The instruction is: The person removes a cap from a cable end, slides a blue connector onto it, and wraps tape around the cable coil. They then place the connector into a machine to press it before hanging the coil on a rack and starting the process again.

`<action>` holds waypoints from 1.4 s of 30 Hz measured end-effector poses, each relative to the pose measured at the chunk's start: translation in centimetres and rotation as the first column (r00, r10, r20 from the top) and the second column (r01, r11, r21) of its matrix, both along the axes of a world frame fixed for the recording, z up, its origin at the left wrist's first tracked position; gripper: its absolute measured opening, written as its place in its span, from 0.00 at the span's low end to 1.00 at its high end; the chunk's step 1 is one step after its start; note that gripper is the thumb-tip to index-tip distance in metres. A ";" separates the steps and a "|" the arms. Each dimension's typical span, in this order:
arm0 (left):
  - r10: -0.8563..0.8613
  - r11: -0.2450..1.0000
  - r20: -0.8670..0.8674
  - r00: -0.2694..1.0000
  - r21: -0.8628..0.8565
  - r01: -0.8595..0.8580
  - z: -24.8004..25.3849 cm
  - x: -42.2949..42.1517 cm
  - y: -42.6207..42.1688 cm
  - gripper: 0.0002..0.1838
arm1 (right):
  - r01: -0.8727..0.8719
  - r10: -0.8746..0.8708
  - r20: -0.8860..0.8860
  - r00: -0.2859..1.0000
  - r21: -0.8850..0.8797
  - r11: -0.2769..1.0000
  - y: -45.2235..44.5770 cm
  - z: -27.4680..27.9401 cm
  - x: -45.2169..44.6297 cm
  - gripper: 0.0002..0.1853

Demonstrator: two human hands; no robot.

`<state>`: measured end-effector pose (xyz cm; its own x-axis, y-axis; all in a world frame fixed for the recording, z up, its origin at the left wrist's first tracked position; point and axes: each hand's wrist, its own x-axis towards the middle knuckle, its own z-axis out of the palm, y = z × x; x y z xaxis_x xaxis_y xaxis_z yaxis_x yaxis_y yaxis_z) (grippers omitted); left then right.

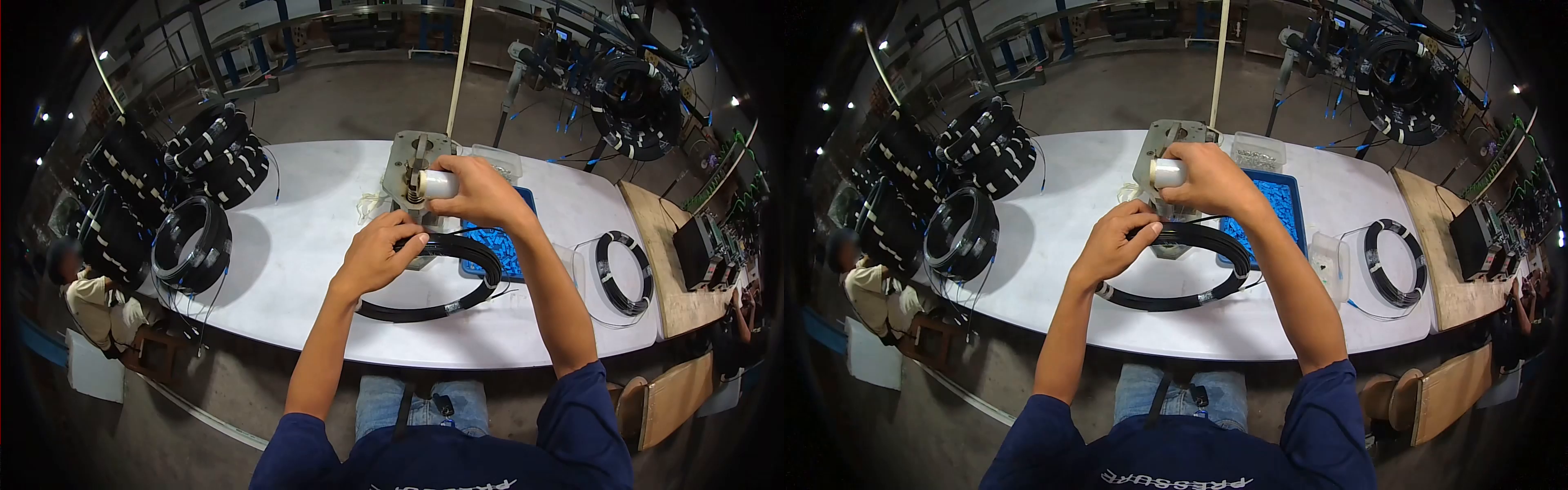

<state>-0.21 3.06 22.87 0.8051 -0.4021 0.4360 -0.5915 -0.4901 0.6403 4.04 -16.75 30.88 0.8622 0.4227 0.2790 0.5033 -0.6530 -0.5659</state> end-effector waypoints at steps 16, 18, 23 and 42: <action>-0.023 0.979 -0.049 0.999 -0.202 0.013 -1.0 1.1 0.6 0.09 | -0.074 0.093 0.286 0.954 -0.076 0.994 1.3 -2.5 -7.5 0.20; -0.043 0.974 -0.085 0.995 -0.227 0.023 -0.7 1.2 0.9 0.10 | -0.021 0.040 0.284 0.958 -0.072 0.997 2.0 -3.3 -8.7 0.21; -0.081 0.943 -0.249 0.965 -0.333 -0.007 -0.4 1.5 1.1 0.11 | -0.009 -0.011 0.357 0.934 0.054 0.999 2.1 -4.8 -8.6 0.22; -0.034 0.961 -0.046 0.998 -0.276 0.020 -0.5 1.9 0.1 0.12 | -0.038 0.047 0.184 0.982 -0.054 0.998 0.4 2.0 -4.8 0.20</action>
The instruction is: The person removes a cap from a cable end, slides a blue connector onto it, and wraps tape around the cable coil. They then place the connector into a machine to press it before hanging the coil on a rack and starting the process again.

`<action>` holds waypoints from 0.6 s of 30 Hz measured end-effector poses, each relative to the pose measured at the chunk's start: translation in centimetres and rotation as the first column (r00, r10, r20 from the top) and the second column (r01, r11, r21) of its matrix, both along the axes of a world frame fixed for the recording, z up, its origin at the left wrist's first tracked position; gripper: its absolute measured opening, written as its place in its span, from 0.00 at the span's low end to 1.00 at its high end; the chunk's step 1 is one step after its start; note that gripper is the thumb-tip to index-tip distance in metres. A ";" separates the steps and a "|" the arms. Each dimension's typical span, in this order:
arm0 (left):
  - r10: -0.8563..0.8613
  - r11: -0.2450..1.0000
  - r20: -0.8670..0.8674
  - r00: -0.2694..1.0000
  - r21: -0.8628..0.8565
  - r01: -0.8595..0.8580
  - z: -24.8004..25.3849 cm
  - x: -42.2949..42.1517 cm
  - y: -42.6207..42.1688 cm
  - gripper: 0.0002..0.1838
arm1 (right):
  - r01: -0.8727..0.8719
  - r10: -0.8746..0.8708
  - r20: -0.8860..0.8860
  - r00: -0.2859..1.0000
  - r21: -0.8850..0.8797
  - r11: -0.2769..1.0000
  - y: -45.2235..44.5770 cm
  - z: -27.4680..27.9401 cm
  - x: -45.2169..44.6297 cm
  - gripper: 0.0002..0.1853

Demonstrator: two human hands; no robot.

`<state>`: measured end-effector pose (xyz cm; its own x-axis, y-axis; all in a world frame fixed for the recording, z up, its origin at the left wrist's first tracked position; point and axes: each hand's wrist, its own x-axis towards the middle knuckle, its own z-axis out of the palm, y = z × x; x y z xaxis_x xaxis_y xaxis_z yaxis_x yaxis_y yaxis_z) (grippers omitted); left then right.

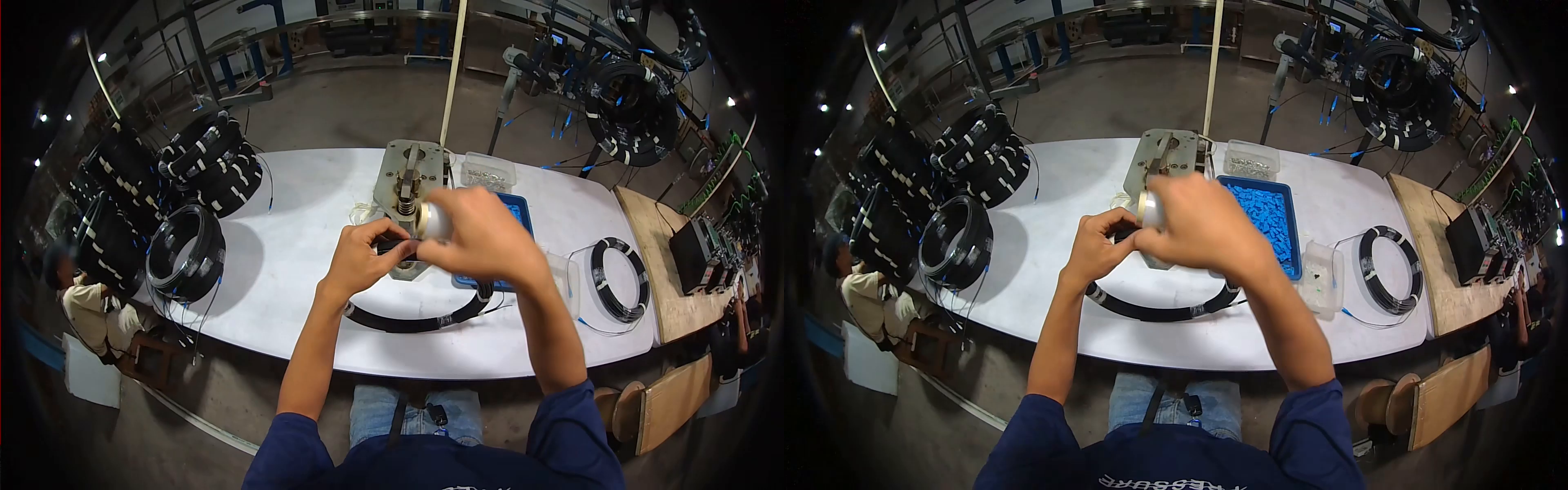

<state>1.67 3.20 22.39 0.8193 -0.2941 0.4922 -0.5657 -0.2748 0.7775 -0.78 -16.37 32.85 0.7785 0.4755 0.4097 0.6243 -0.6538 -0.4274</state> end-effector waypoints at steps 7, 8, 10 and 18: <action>-0.026 0.999 -0.177 0.984 0.030 0.032 0.1 1.2 0.9 0.12 | 0.123 -0.125 -0.012 0.992 -0.103 0.987 2.2 -6.6 -5.7 0.22; -0.068 0.998 -0.220 0.973 -0.009 0.068 0.3 1.1 1.1 0.13 | 0.117 -0.117 0.087 0.989 -0.003 0.993 2.2 -8.1 -5.4 0.22; -0.085 0.996 -0.203 0.976 -0.027 0.081 -0.2 1.5 1.2 0.13 | 0.079 -0.100 0.161 0.982 0.128 0.989 2.1 -9.6 -5.5 0.25; -0.071 0.997 -0.185 0.980 0.028 0.077 0.0 1.5 0.4 0.13 | 0.111 -0.131 0.200 0.971 0.107 0.988 2.9 -10.5 -7.5 0.31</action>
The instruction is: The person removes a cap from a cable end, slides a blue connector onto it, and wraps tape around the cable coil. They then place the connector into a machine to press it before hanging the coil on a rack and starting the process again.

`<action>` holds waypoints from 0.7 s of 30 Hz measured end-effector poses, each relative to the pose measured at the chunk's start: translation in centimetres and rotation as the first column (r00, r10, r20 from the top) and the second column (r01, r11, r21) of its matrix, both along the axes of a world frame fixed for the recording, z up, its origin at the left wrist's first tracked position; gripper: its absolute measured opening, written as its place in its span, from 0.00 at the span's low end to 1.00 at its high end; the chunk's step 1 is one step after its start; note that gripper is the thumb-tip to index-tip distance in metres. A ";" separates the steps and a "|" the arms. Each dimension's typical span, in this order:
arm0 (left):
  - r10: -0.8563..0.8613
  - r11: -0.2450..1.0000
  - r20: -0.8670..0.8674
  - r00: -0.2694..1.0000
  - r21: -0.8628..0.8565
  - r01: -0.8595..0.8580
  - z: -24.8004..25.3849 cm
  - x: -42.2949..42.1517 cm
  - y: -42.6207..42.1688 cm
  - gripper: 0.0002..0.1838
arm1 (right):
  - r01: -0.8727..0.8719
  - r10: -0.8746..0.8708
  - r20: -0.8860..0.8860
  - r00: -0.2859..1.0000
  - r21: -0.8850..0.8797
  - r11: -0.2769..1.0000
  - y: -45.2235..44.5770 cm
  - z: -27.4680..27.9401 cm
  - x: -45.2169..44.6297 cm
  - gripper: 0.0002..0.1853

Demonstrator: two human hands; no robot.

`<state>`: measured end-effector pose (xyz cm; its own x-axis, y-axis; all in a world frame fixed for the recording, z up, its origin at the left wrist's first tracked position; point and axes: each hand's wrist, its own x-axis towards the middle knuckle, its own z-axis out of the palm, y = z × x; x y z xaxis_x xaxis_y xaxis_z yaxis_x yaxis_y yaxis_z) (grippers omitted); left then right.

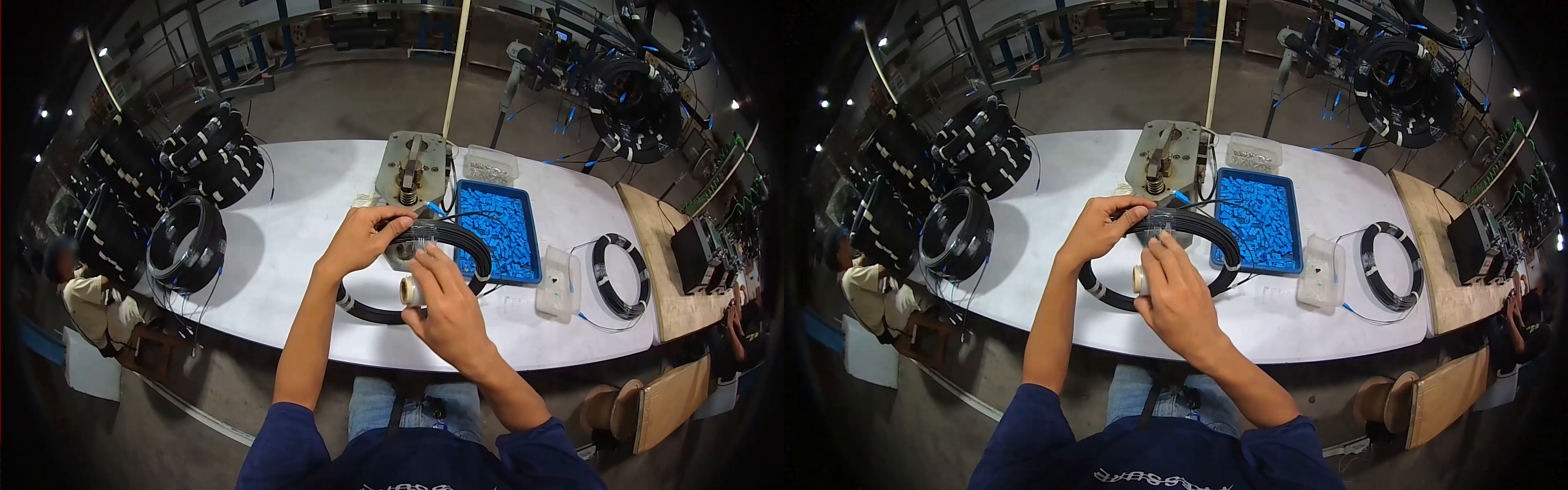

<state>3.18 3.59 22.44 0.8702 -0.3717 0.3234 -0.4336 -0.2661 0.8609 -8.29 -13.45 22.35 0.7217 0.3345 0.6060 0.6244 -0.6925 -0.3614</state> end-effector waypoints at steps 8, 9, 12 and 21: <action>0.003 1.000 0.018 1.000 -0.012 -0.003 -0.4 -0.1 -0.2 0.13 | -0.018 0.016 -0.069 0.997 -0.026 1.000 -0.1 -1.2 -1.7 0.34; 0.004 1.000 0.021 1.000 -0.012 -0.004 -0.3 -0.2 -0.2 0.13 | -0.025 0.025 -0.066 0.998 0.000 1.000 -0.2 -1.1 -1.5 0.34; -0.006 1.000 0.071 0.997 0.024 0.004 0.1 -0.6 -0.2 0.13 | 0.002 -0.002 -0.009 1.000 0.034 0.999 -0.7 -0.6 -1.4 0.34; 0.009 0.996 0.088 0.996 0.086 -0.017 0.1 -1.0 -1.0 0.16 | -0.011 0.004 0.050 0.999 0.138 0.990 -1.2 -1.5 0.2 0.28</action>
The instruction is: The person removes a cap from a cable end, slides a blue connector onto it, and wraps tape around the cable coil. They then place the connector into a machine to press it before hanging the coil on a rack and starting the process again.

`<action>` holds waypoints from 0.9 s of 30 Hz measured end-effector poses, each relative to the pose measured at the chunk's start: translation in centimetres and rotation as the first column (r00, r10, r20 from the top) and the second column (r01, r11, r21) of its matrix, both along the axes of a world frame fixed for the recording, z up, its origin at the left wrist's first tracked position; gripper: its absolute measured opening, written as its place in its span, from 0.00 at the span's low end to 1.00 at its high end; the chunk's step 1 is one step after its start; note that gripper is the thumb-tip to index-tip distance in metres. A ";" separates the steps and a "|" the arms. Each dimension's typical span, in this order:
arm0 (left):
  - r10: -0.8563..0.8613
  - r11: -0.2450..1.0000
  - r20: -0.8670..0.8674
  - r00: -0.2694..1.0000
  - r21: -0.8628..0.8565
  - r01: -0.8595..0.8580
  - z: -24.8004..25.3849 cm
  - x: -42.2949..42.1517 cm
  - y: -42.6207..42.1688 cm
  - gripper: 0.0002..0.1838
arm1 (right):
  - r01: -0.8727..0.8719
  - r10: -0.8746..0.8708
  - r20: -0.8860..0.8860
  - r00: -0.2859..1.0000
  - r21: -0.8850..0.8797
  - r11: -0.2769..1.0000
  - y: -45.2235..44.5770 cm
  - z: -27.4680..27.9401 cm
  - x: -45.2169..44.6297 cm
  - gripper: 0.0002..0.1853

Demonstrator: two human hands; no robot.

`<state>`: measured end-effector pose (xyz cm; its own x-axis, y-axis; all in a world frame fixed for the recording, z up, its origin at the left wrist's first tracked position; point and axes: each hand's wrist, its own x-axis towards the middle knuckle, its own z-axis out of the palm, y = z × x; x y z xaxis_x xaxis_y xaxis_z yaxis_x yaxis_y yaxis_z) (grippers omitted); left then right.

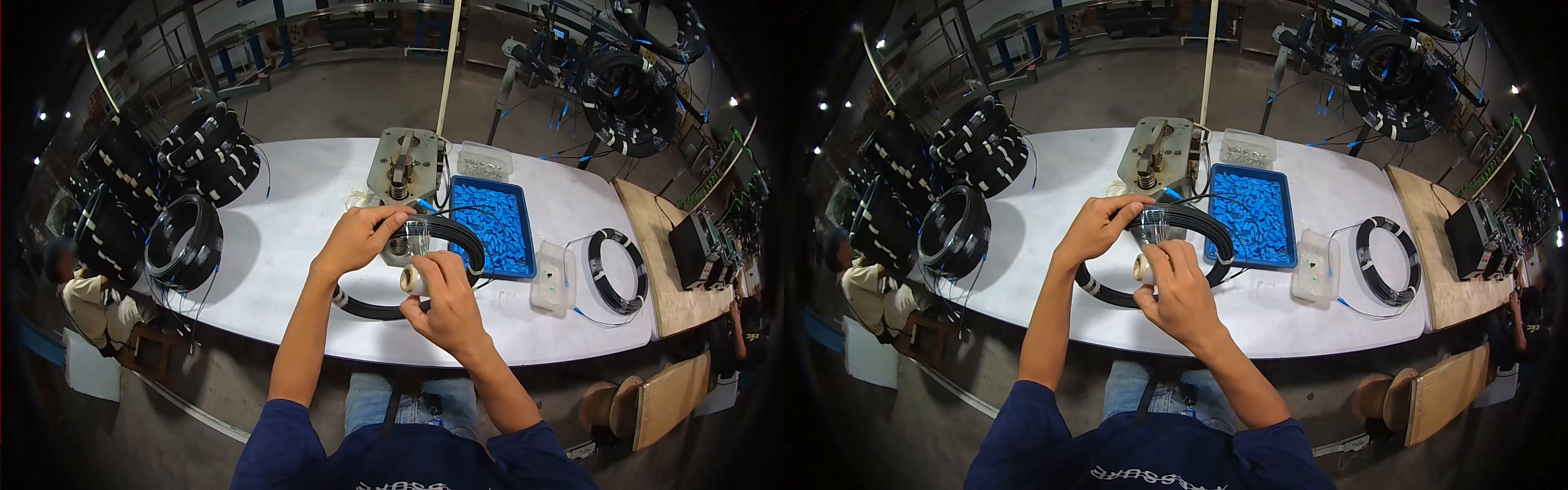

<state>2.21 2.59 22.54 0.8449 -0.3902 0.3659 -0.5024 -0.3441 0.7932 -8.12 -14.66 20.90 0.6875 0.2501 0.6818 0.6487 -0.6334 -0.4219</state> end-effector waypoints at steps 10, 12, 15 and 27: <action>0.103 0.968 0.058 0.993 0.224 -0.113 -0.2 -0.1 -0.7 0.16 | 0.045 -0.045 0.028 0.999 0.001 0.999 1.7 -5.1 3.7 0.23; 0.108 0.968 0.047 0.993 0.221 -0.116 -0.1 -0.2 -0.7 0.16 | 0.046 -0.053 0.080 0.995 0.085 0.995 1.8 -6.2 4.5 0.25; 0.123 0.935 0.199 0.972 0.305 -0.181 0.3 -0.5 -0.7 0.20 | 0.055 -0.066 0.069 0.995 0.155 0.986 2.1 -7.3 5.1 0.31; 0.173 0.922 0.181 0.968 0.316 -0.224 -1.1 1.3 0.5 0.28 | 0.204 -0.203 0.021 0.979 -0.064 0.977 2.9 -6.2 4.5 0.29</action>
